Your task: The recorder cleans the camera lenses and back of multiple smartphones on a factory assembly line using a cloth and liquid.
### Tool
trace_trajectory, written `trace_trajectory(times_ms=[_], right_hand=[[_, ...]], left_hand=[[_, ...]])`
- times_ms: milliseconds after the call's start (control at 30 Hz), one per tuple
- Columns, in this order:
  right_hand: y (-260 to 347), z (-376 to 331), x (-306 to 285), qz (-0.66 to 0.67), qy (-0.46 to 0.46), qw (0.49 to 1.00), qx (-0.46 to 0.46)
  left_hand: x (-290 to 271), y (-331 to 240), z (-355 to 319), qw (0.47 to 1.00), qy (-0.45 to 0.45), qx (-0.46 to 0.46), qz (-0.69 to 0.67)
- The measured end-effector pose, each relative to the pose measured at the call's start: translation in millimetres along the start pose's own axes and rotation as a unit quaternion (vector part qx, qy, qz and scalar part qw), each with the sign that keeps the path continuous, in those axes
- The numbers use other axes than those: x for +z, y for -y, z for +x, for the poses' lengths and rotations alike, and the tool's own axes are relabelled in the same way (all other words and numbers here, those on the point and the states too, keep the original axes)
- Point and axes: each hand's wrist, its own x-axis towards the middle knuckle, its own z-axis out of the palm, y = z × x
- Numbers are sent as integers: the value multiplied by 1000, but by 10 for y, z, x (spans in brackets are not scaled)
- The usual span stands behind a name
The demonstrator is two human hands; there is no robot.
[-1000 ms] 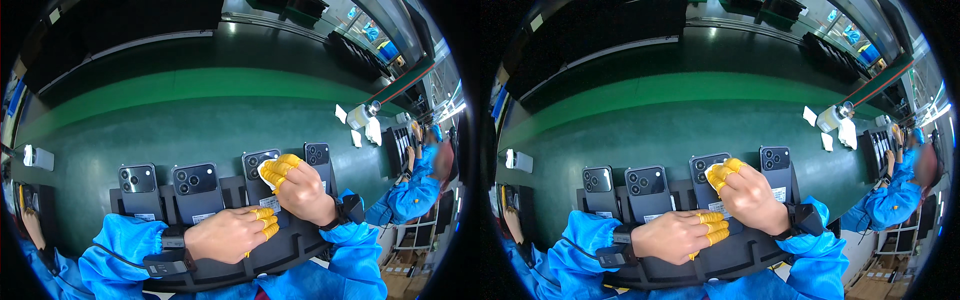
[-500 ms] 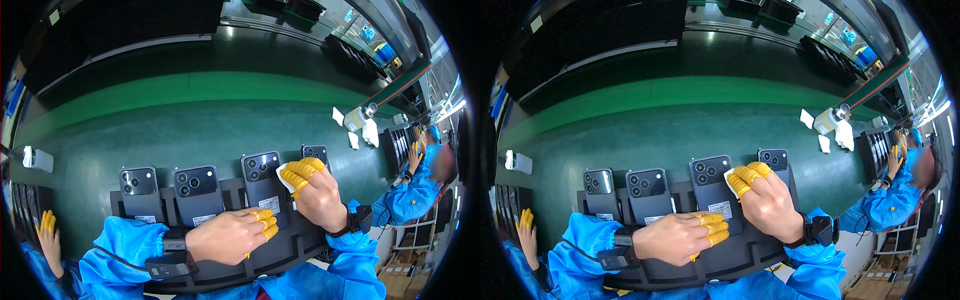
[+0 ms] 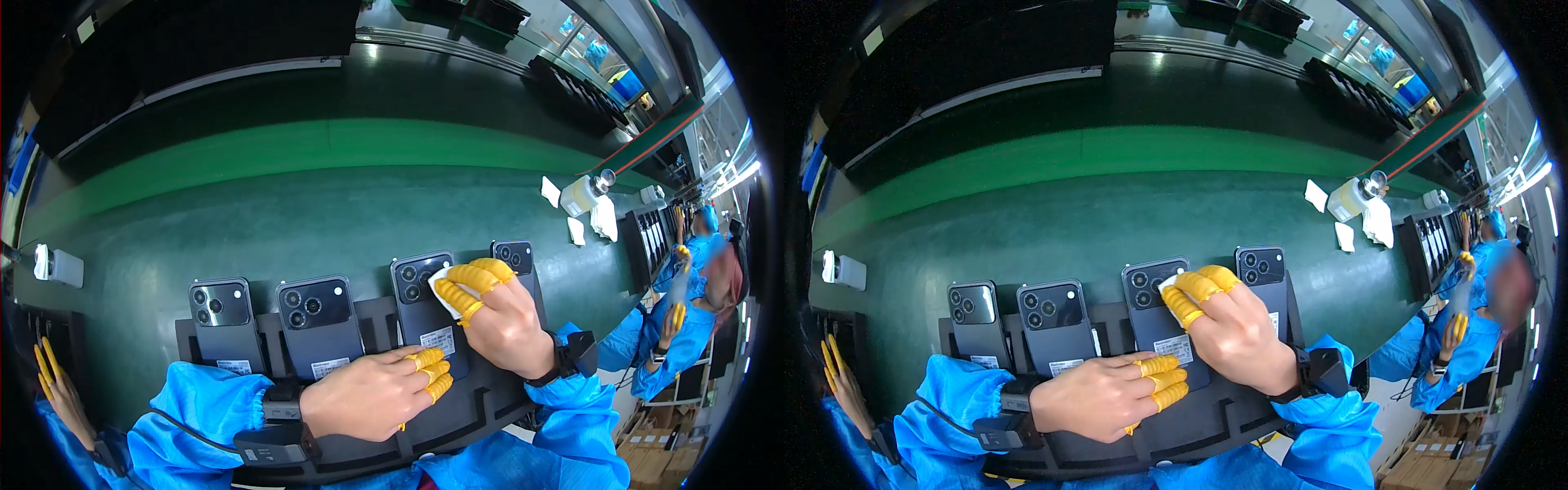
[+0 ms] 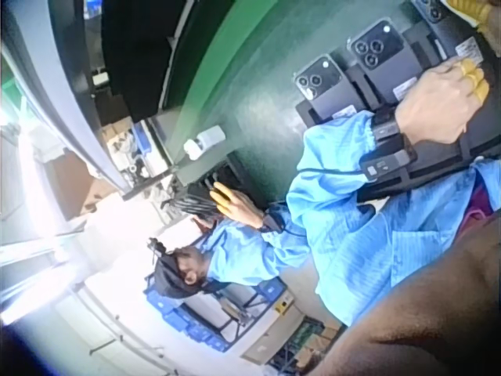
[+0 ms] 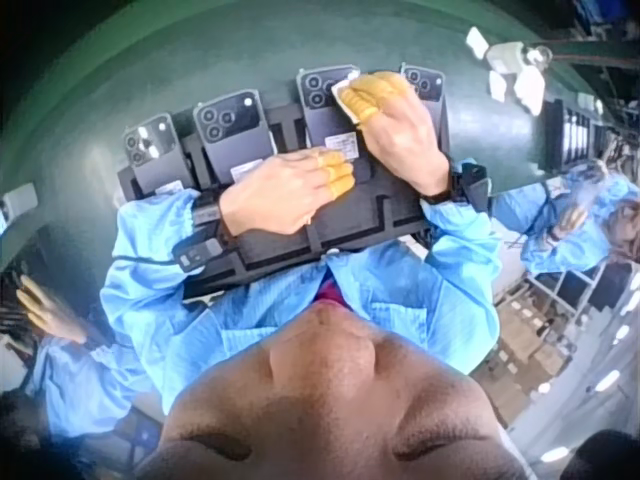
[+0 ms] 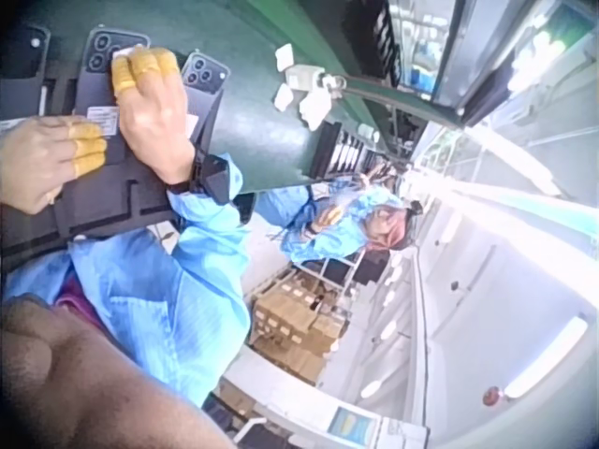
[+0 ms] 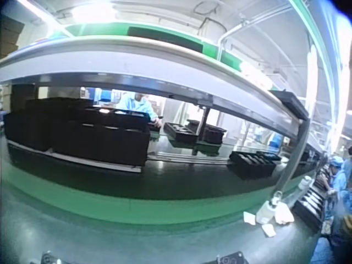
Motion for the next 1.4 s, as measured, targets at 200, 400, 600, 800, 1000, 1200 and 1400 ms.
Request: trace_trajectory(times_ms=[200, 400, 600, 800, 1000, 1200, 1400], right_hand=[[4, 67, 130, 10, 2, 999, -42], [26, -30, 75, 1, 32, 999, -40], [-42, -17, 75, -25, 16, 999, -31], [-74, 53, 128, -40, 2, 999, -22], [1, 84, 171, 14, -17, 999, -45], [53, 27, 164, 37, 7, 999, -21], [8, -51, 115, 29, -14, 999, -1]], left_hand=[[16, 5, -1, 1000, -18, -4, 6], [-7, 0, -8, 1000, -23, -6, 0], [5, -1, -6, 999, -36, 0, -1], [15, -2, -13, 1000, -25, 2, 11], [12, 36, -31, 1000, 6, 8, -14], [20, 31, -38, 1000, -8, 6, -15], [24, 9, -26, 1000, -20, 3, -10]])
